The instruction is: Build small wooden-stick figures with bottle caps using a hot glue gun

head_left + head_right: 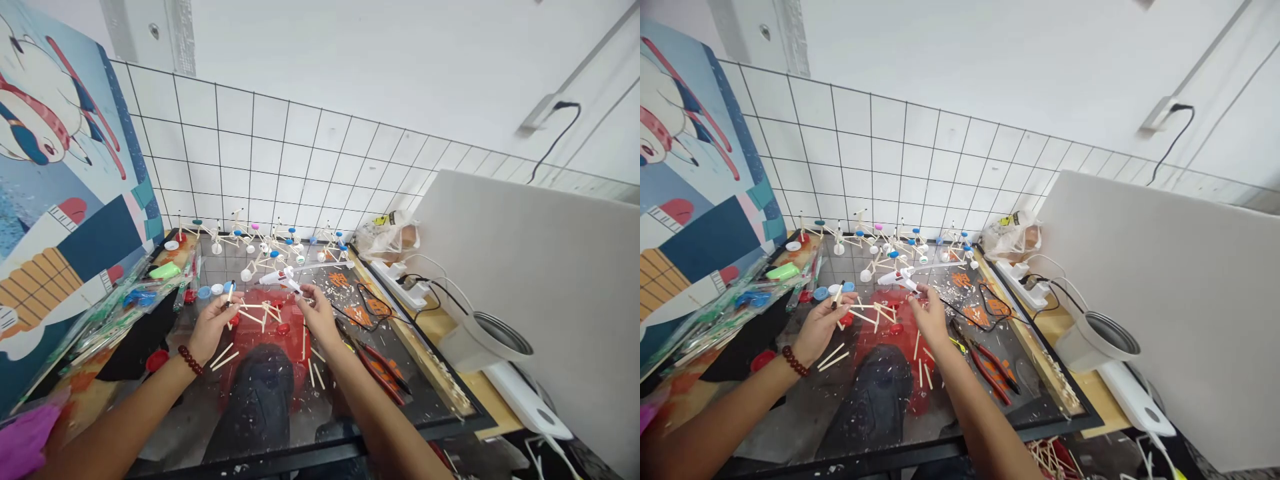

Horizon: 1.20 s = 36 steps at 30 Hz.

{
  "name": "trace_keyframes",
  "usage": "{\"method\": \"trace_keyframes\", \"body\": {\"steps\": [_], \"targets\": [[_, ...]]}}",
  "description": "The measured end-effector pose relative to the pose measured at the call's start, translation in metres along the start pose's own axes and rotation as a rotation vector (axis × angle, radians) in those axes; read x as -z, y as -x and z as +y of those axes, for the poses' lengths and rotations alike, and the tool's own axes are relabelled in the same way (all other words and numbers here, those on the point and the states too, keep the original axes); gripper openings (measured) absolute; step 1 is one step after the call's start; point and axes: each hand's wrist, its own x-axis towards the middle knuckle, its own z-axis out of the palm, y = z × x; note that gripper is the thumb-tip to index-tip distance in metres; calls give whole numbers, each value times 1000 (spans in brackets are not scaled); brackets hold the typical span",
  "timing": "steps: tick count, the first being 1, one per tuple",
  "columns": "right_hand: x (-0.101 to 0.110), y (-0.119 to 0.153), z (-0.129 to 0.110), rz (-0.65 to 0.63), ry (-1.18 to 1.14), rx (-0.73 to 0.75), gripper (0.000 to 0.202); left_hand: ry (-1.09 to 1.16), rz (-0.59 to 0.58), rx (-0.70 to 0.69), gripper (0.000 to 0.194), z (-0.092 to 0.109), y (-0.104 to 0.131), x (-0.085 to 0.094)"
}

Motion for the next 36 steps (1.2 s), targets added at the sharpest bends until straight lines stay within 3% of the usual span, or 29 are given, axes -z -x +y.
{"method": "trace_keyframes", "body": {"steps": [5,10,17,28,36], "targets": [[-3,-31,7,20,31,-21,40,-7,14,-18,26,-2,-1,0],[-9,-5,-6,131,67,89,14,25,29,4,24,-3,0,-1],[-18,23,-33,-234,154,376,12,58,33,38,28,0,1,-4],[-21,26,-26,-301,334,375,3,-21,-6,47,26,6,3,-6],[-21,28,-20,-339,379,403,20,-3,-15,44,23,10,5,-8]]}}
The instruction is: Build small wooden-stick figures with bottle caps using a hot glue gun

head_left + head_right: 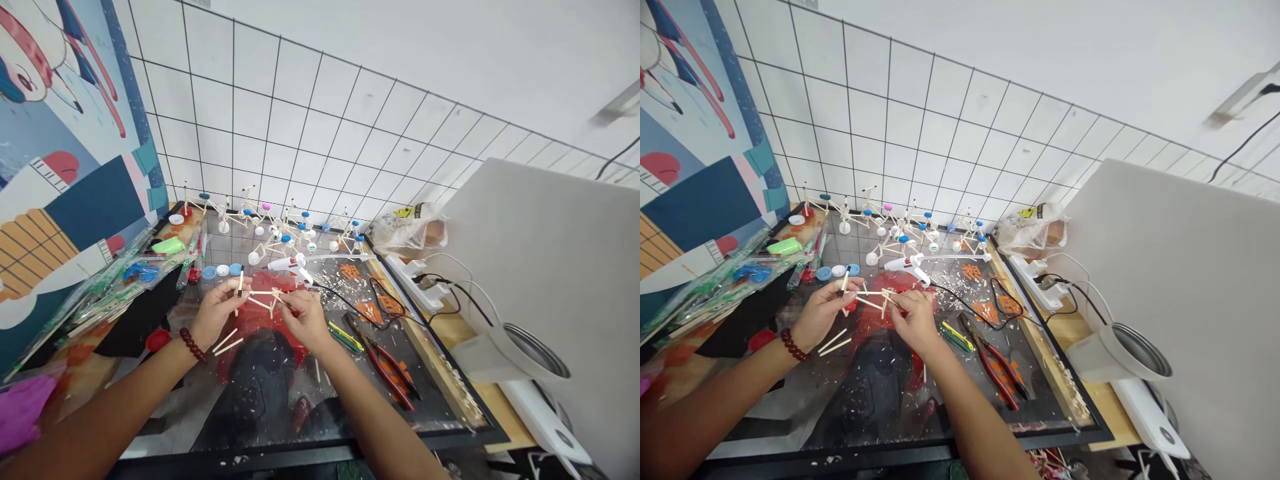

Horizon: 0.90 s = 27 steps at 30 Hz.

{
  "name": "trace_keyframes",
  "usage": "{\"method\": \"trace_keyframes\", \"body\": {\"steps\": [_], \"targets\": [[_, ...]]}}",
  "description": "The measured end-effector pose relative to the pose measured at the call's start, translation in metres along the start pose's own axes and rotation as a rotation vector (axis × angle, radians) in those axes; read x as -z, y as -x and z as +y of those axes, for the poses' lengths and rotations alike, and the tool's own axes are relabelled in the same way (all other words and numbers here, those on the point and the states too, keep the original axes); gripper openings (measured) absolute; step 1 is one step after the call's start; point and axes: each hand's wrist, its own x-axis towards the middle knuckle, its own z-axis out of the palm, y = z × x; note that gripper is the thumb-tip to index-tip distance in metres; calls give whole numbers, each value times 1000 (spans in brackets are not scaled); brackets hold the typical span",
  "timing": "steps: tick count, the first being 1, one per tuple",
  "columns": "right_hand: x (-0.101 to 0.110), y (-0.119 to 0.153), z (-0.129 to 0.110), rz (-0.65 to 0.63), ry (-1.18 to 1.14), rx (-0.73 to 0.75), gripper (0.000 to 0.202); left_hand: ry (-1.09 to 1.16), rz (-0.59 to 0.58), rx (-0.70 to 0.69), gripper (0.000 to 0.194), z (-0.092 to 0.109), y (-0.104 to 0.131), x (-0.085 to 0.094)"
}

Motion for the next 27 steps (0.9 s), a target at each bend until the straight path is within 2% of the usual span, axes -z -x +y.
{"method": "trace_keyframes", "body": {"steps": [11,17,27], "targets": [[2,0,-1,-30,-11,3,28,10,-24,-10,20,-4,-1,3],[4,0,0,-43,-25,4,18,69,1,-17,20,-8,-2,4],[2,0,5,-23,-14,24,19,33,25,4,21,-9,-3,4]]}}
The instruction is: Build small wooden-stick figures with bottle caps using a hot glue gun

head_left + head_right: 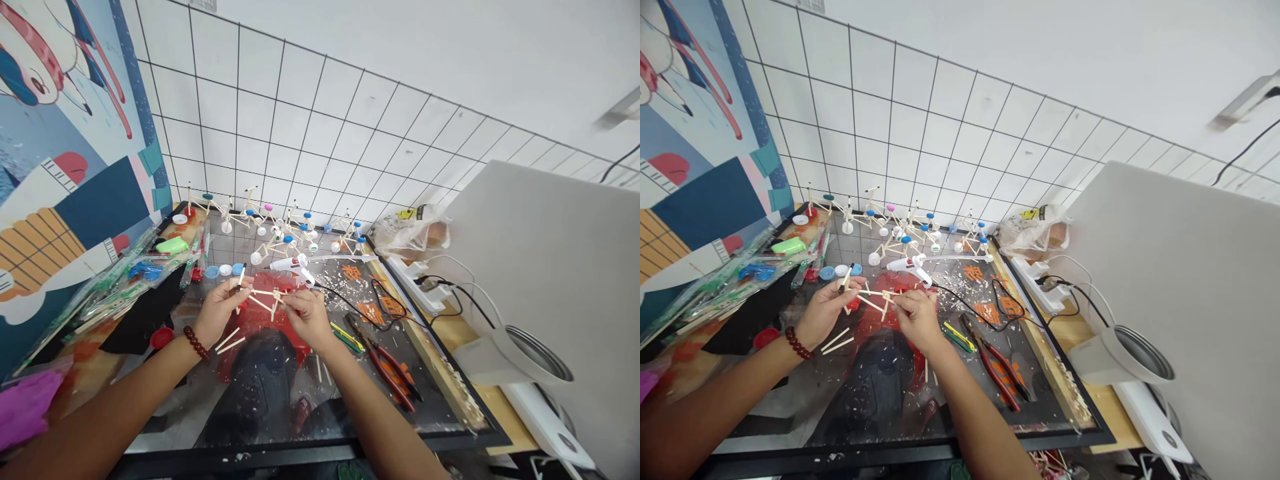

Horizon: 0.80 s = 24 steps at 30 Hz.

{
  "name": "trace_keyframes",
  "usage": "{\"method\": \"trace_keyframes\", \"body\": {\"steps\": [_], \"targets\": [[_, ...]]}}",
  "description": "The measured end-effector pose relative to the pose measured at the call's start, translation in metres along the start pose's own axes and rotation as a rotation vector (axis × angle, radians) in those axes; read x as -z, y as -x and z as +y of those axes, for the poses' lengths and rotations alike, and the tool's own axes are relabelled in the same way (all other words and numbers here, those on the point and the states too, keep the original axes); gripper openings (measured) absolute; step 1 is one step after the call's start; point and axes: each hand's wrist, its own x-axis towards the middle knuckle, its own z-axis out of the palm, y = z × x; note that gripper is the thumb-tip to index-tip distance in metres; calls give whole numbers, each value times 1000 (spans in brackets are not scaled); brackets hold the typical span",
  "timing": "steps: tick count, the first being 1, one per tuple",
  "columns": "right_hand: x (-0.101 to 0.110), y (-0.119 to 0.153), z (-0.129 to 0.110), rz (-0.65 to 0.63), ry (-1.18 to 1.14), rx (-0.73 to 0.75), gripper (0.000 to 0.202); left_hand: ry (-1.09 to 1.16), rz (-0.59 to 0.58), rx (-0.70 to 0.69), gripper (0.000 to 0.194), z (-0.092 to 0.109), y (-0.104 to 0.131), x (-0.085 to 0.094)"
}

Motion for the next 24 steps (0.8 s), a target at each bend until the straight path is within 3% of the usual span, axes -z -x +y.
{"method": "trace_keyframes", "body": {"steps": [8,18,21,24], "targets": [[2,0,-1,-4,23,-2,21,19,15,13,26,5,2,-4],[9,-4,-7,4,21,-62,6,20,12,2,27,7,2,-4],[13,-7,-10,50,-37,-82,15,20,14,-10,25,6,2,-4],[15,-12,-10,-1,-148,-54,22,18,2,-14,24,7,2,-5]]}}
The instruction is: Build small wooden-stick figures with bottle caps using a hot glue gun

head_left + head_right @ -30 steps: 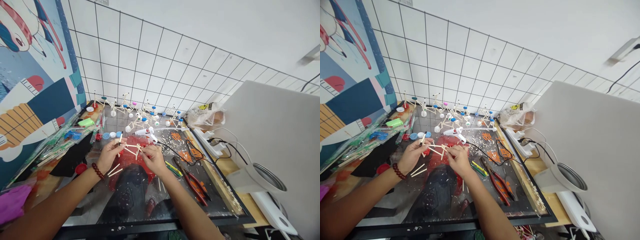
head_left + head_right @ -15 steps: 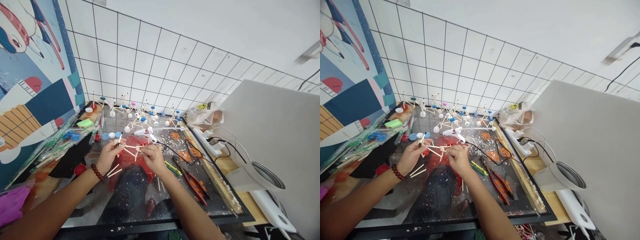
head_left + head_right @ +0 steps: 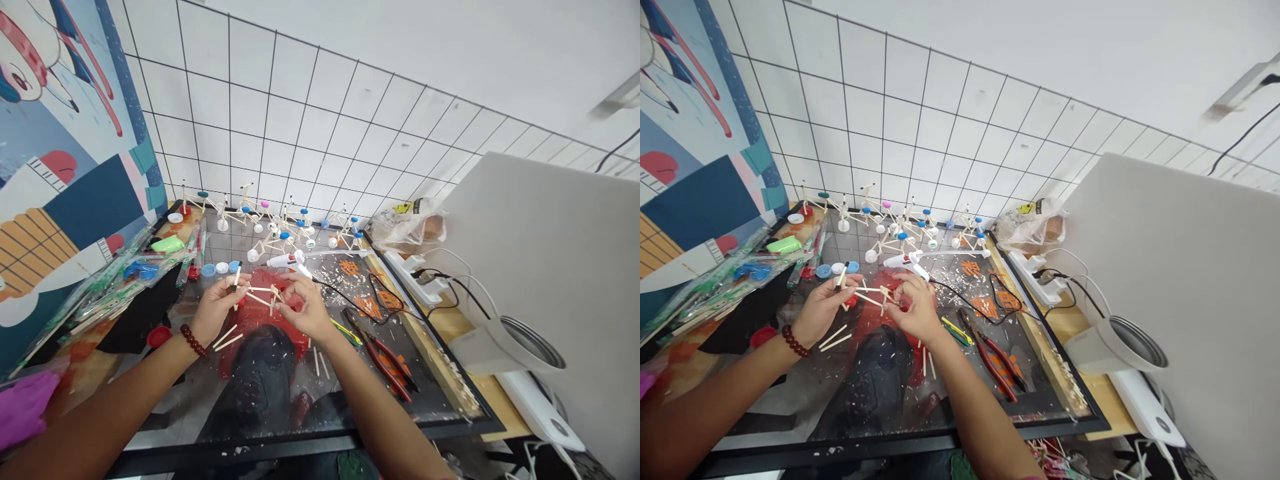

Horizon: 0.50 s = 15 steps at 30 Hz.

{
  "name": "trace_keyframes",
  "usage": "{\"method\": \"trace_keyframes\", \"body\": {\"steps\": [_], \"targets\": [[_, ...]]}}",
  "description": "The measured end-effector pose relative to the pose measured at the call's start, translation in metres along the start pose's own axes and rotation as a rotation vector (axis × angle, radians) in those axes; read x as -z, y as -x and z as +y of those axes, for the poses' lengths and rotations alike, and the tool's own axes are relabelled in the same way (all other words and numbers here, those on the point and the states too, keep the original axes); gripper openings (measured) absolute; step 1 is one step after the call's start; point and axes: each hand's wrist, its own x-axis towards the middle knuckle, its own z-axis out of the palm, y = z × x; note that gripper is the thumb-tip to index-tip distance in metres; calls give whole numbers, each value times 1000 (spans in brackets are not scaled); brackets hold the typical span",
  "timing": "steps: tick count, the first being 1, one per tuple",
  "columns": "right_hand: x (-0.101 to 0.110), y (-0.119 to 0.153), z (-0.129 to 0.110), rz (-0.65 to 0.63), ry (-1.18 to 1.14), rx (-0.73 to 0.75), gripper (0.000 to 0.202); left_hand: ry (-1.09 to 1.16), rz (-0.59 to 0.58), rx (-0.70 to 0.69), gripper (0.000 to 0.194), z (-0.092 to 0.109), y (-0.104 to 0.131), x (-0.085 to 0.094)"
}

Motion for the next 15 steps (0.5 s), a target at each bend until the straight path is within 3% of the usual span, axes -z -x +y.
{"method": "trace_keyframes", "body": {"steps": [4,15], "targets": [[-2,-4,4,-87,-77,4,22,7,-13,5,22,0,0,1],[-6,-2,10,-61,-78,-23,17,11,17,1,21,2,0,-1]]}}
